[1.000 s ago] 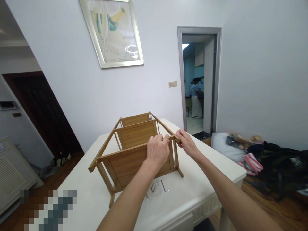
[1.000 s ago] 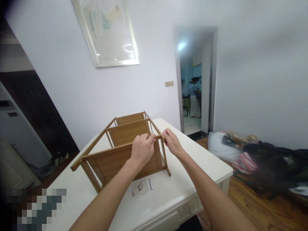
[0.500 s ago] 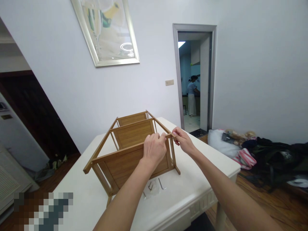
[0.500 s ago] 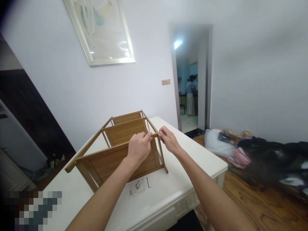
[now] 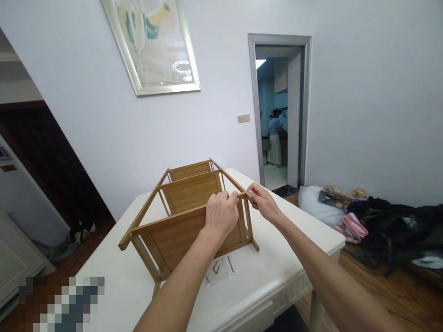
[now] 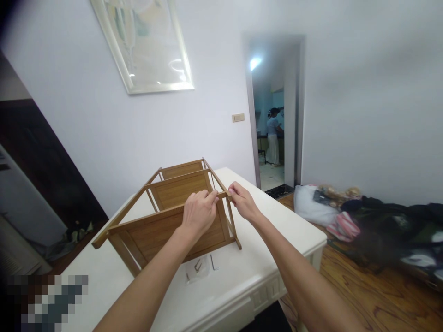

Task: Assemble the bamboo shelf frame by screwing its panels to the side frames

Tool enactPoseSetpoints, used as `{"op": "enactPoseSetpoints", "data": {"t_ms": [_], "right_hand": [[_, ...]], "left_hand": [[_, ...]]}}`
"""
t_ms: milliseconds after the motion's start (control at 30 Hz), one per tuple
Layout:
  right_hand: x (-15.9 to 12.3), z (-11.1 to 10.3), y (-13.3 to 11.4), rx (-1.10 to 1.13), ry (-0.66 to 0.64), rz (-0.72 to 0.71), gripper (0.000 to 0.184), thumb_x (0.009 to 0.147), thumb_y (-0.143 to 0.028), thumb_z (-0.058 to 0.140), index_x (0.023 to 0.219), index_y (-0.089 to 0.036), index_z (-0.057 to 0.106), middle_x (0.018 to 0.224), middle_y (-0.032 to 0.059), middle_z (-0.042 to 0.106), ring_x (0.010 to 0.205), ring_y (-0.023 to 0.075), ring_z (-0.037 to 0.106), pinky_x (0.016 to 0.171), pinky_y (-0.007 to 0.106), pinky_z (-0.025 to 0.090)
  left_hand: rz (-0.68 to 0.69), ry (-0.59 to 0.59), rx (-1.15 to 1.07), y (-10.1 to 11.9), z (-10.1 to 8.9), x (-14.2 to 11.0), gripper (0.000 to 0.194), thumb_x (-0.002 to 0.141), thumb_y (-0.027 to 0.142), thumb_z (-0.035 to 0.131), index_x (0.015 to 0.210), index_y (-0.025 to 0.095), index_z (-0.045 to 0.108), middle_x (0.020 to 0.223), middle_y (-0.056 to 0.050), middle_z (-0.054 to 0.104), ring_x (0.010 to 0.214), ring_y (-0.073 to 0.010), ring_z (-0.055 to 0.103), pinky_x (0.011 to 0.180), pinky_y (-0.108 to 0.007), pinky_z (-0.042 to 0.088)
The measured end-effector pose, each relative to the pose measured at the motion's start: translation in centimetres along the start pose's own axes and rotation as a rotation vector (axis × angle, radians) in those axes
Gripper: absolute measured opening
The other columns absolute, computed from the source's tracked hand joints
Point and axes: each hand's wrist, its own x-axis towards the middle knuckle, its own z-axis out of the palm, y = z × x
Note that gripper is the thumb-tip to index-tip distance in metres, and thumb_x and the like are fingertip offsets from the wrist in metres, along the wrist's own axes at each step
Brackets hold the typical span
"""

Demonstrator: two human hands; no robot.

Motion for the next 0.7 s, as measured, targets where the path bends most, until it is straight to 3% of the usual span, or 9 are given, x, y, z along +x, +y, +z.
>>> {"op": "enactPoseSetpoints", "data": {"t_ms": [500, 700], "right_hand": [[-0.2, 0.2, -0.9, 0.027, 0.000, 0.042, 0.025, 0.086, -0.045, 0.050, 0.074, -0.024, 0.045, 0.052, -0.0089, 0.036, 0.046, 0.0099, 0.033, 0.043, 0.021, 0.025], [-2.1, 1.3, -0.6, 0.040, 0.126, 0.071, 0.032, 0.091, -0.053, 0.043, 0.077, -0.024, 0.045, 0.059, -0.0065, 0.044, 0.047, 0.0110, 0.039, 0.043, 0.024, 0.030]], "left_hand": [[0.001, 0.023, -0.007, 0.1, 0.2, -0.2, 0.024, 0.096, 0.025, 0.041, 0.104, 0.020, 0.064, 0.081, -0.005, 0.064, 0.080, -0.0203, 0.059, 0.073, -0.034, 0.035], [0.056, 0.114, 0.010, -0.3, 0.7, -0.9, 0.032, 0.094, 0.023, 0.045, 0.123, 0.016, 0.058, 0.088, -0.008, 0.065, 0.081, -0.0212, 0.058, 0.074, -0.035, 0.039]]}}
